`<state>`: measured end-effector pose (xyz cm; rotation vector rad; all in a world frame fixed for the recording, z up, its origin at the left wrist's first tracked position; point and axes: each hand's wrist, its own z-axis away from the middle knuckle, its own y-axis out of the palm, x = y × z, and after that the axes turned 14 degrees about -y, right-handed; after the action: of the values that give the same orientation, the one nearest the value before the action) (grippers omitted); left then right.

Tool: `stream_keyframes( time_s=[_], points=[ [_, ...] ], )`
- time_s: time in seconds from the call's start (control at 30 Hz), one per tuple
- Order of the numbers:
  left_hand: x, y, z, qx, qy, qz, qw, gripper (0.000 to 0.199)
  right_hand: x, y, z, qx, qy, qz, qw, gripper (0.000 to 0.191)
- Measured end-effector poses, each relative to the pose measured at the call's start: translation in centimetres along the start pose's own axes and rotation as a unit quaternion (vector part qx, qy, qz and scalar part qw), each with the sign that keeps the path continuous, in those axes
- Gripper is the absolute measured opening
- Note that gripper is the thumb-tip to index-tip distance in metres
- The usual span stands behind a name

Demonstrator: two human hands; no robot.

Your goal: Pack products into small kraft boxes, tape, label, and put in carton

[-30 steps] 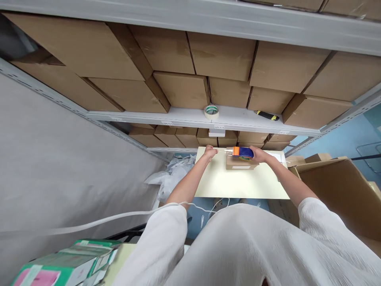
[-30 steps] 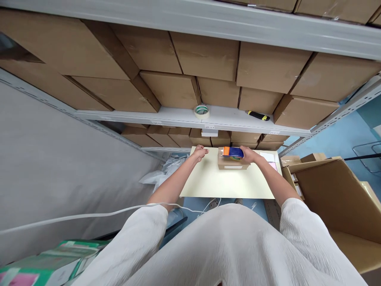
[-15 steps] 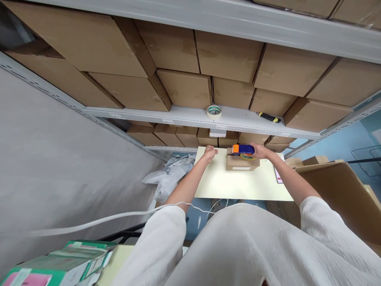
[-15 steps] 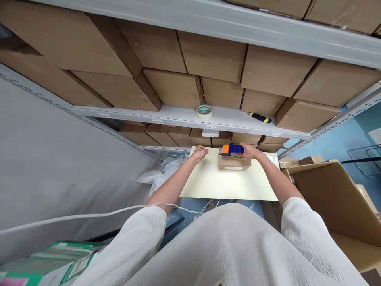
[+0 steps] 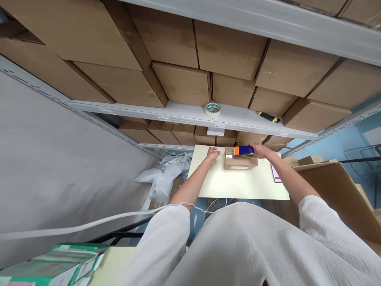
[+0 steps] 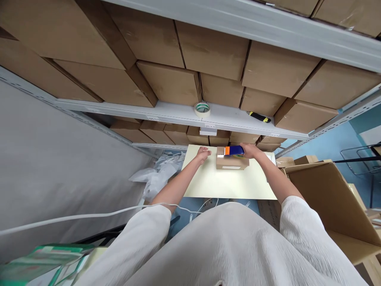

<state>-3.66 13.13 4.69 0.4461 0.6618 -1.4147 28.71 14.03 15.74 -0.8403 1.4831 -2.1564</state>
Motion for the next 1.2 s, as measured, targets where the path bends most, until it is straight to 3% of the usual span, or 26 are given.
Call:
stream_keyframes(
  time_s=[0.27,0.57,0.83,1.2],
  points=[
    [1.5,0.3,-1.1,-0.003,-0.001,0.034,0.999,0.047,0.3,0.6,-0.7,0.007,0.01,0.014,1.0,0.041],
    [1.8,0.2,-2.8,0.003,-0.031,0.046,0.998,0.044,1.5,-0.7,-1.4,0.038,0.025,0.031,0.998,0.045],
    [2.8,-0.3,-2.4,0.039,-0.042,0.051,0.997,0.037,2.4,-1.4,-1.9,0.051,0.021,0.032,0.998,0.044],
    [4.1,2.0,-2.4,0.052,-0.047,0.028,0.997,0.041,2.5,-1.1,-1.8,0.054,0.038,0.041,0.997,0.039]
  ],
)
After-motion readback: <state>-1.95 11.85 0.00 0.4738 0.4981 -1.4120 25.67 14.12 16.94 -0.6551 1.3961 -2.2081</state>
